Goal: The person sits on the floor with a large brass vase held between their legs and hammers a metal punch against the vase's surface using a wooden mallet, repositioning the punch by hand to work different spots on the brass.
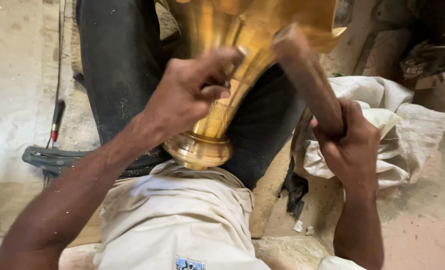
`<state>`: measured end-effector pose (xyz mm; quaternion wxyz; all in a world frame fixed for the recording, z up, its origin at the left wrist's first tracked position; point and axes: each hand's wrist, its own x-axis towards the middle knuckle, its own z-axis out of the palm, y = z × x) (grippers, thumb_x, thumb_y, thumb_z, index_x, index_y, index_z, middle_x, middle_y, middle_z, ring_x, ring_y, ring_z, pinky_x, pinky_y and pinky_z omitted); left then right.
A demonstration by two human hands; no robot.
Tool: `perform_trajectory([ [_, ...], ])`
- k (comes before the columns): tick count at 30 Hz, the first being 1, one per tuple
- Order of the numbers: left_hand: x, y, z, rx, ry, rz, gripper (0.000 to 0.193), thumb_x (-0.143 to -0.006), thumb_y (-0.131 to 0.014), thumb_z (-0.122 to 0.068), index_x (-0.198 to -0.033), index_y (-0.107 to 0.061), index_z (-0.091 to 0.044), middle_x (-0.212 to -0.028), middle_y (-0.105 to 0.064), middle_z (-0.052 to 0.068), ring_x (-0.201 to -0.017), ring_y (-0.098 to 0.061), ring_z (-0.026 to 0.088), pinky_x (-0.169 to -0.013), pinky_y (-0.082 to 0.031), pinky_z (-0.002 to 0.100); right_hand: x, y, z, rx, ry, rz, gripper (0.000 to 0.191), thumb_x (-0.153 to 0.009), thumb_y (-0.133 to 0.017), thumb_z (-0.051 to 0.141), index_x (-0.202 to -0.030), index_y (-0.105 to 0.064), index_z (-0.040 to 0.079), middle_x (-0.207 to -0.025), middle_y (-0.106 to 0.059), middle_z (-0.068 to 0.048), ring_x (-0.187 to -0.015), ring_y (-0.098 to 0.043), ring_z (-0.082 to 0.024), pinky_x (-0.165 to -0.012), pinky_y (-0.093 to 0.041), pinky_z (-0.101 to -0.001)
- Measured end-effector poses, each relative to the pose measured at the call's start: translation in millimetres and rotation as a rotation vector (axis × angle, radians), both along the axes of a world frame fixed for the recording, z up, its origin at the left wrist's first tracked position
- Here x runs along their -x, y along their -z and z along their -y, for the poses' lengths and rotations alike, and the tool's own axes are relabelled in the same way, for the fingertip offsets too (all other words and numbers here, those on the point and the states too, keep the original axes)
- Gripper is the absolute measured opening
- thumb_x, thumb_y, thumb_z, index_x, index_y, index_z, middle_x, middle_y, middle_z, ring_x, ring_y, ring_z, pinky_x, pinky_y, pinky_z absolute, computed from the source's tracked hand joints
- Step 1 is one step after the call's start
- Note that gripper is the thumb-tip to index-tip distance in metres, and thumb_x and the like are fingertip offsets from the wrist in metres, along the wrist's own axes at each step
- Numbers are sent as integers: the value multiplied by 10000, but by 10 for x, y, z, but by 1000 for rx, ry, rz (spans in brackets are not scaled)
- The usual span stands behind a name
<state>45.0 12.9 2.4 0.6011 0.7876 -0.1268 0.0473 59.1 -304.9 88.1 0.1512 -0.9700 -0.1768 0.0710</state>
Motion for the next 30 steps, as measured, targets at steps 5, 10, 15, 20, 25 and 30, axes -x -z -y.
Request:
perform_trajectory([
  [5, 72, 5, -43, 106, -44, -6, 536, -1005, -744, -56, -1472, -489, -122, -945, -755, 76, -817, -774, 169, -656, -644, 290, -288, -55, -140, 63, -182, 237, 355, -956, -758, 24, -1296, -657, 53, -1068, -760, -170, -817, -738, -243, -717, -626, -362],
  [10, 105, 7, -41, 144, -77, 16, 507, -1020, -737, -27, -1456, -492, -104, -937, -744, 72, -828, -770, 156, -669, -654, 277, -556, -291, -336, -258, -27, -17, 289, -931, -742, 78, -1112, -522, 29, -804, -652, -52, -686, -681, -160, -603, -590, -326],
  [15, 180, 58, 23, 187, -146, -36, 506, -974, -764, 11, -1399, -519, -109, -871, -737, 59, -767, -755, 150, -614, -642, 269, -640, -624, -418, 80, -348, 328, 403, -958, -721, -14, -1308, -521, -20, -1060, -616, -162, -896, -601, -304, -808, -517, -444],
  [20, 236, 135, 42, 191, -180, 19, 530, -985, -762, 29, -1425, -504, -119, -953, -745, 71, -850, -773, 156, -716, -669, 283, -600, -791, -407, 650, -514, 408, 356, -868, -763, 37, -1177, -590, 63, -1049, -634, -117, -982, -631, -318, -873, -520, -436],
  [25, 207, 147, 44, 146, -147, -38, 539, -983, -769, -20, -1439, -504, -136, -903, -745, 72, -783, -762, 169, -678, -658, 285, -557, -655, -294, 671, -417, 355, 353, -844, -798, 39, -1152, -633, 86, -968, -662, -106, -890, -629, -296, -664, -495, -441],
  [30, 40, 98, 9, 63, -47, 33, 560, -991, -741, -6, -1468, -489, -151, -1017, -765, 118, -860, -788, 206, -728, -698, 287, -453, -535, -182, 343, -291, 300, 375, -927, -812, 69, -1207, -566, 36, -973, -683, -131, -834, -674, -278, -737, -559, -447],
])
